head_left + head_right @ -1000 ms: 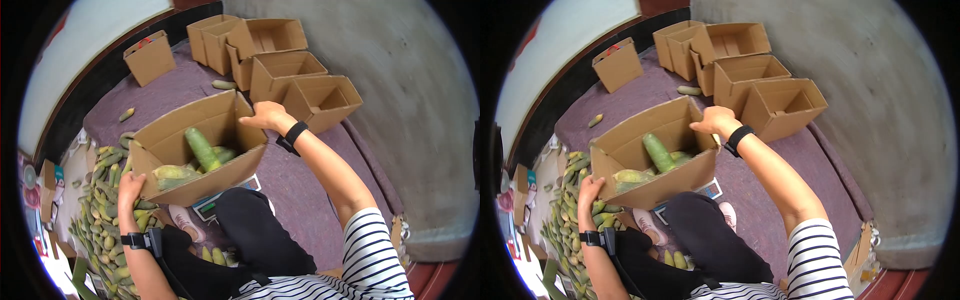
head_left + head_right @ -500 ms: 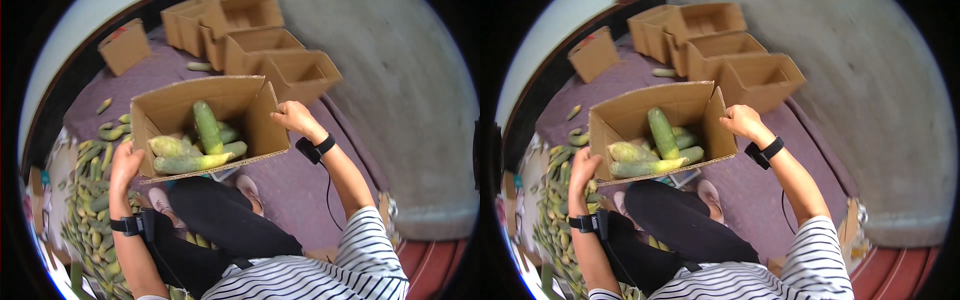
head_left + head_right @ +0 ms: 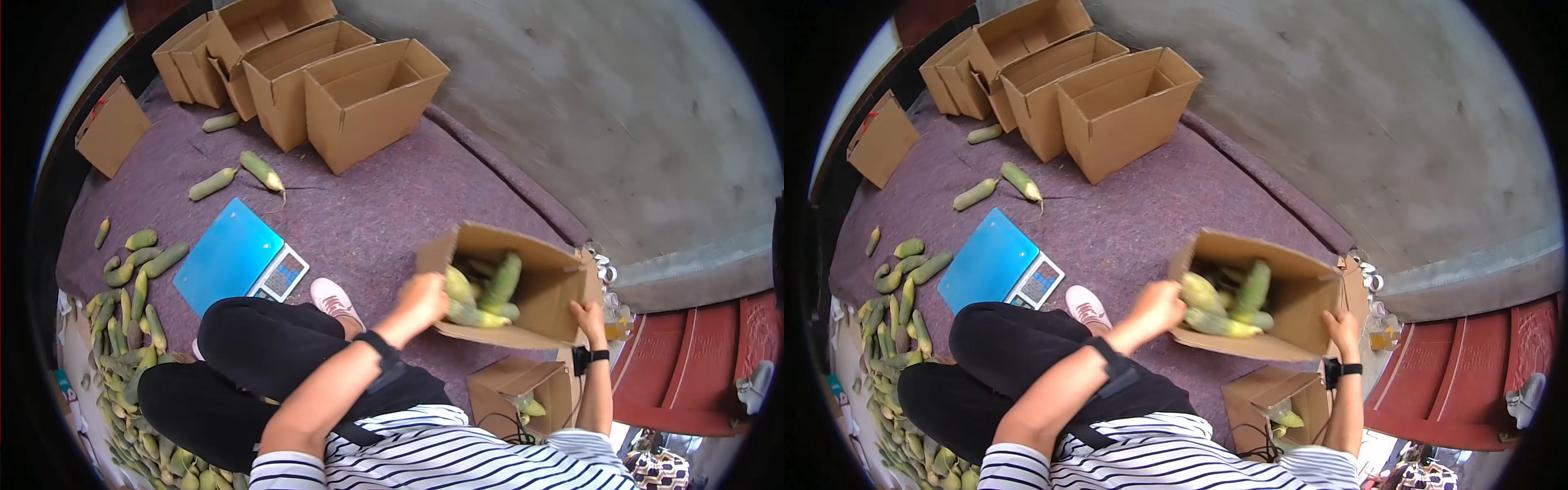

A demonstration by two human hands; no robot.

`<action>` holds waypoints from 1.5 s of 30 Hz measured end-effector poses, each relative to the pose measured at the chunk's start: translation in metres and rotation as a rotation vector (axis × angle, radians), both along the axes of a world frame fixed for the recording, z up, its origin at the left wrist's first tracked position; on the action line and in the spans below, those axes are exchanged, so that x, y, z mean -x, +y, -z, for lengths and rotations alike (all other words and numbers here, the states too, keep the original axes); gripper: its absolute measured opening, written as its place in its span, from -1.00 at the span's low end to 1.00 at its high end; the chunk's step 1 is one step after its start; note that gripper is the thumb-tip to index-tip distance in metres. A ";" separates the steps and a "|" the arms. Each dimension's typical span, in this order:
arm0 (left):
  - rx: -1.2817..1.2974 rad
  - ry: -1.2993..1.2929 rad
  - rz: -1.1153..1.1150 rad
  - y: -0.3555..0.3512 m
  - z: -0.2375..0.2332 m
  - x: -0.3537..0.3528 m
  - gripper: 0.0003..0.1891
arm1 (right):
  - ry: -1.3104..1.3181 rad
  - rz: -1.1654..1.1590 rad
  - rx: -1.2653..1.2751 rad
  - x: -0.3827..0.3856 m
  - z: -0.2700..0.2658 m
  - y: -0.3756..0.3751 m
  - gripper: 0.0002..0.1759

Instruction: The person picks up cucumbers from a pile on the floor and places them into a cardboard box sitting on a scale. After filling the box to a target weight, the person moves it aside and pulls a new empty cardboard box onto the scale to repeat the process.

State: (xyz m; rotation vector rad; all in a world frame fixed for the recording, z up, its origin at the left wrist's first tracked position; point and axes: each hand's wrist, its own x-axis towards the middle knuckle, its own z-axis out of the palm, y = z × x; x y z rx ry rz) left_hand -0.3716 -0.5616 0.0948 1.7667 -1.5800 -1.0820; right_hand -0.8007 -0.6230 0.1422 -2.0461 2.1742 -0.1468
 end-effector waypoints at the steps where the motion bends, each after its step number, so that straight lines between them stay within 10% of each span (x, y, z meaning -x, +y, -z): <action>1: -0.019 0.057 0.054 0.000 0.004 0.028 -0.83 | 0.111 0.066 -0.011 0.036 0.002 0.007 -0.50; 3: -0.263 0.259 0.290 0.006 -0.013 0.061 -0.76 | 0.263 0.119 -0.101 0.100 0.008 0.027 -0.55; 9: 0.145 0.286 0.394 0.020 -0.097 0.006 -0.64 | 0.410 0.410 0.085 0.170 0.033 0.042 -0.75; 18: 0.174 -0.062 -0.433 0.146 -0.212 -0.175 -0.92 | -0.204 -0.650 0.369 -0.234 -0.047 -0.126 -0.87; 25: -0.048 -0.842 -0.762 0.291 -0.179 -0.240 -0.59 | -0.137 -1.046 0.363 -0.469 0.003 -0.212 -0.79; 32: -0.127 -0.782 -1.053 0.314 -0.146 -0.242 -0.37 | 0.205 -0.944 0.424 -0.555 0.053 -0.291 -0.34; 35: -0.116 -0.758 -1.069 0.317 -0.146 -0.248 -0.39 | 0.301 -1.003 0.510 -0.553 0.061 -0.294 -0.82; 45: 0.033 -0.748 -1.029 0.318 -0.142 -0.256 -0.39 | 0.080 -1.382 0.245 -0.513 -0.012 -0.148 -0.81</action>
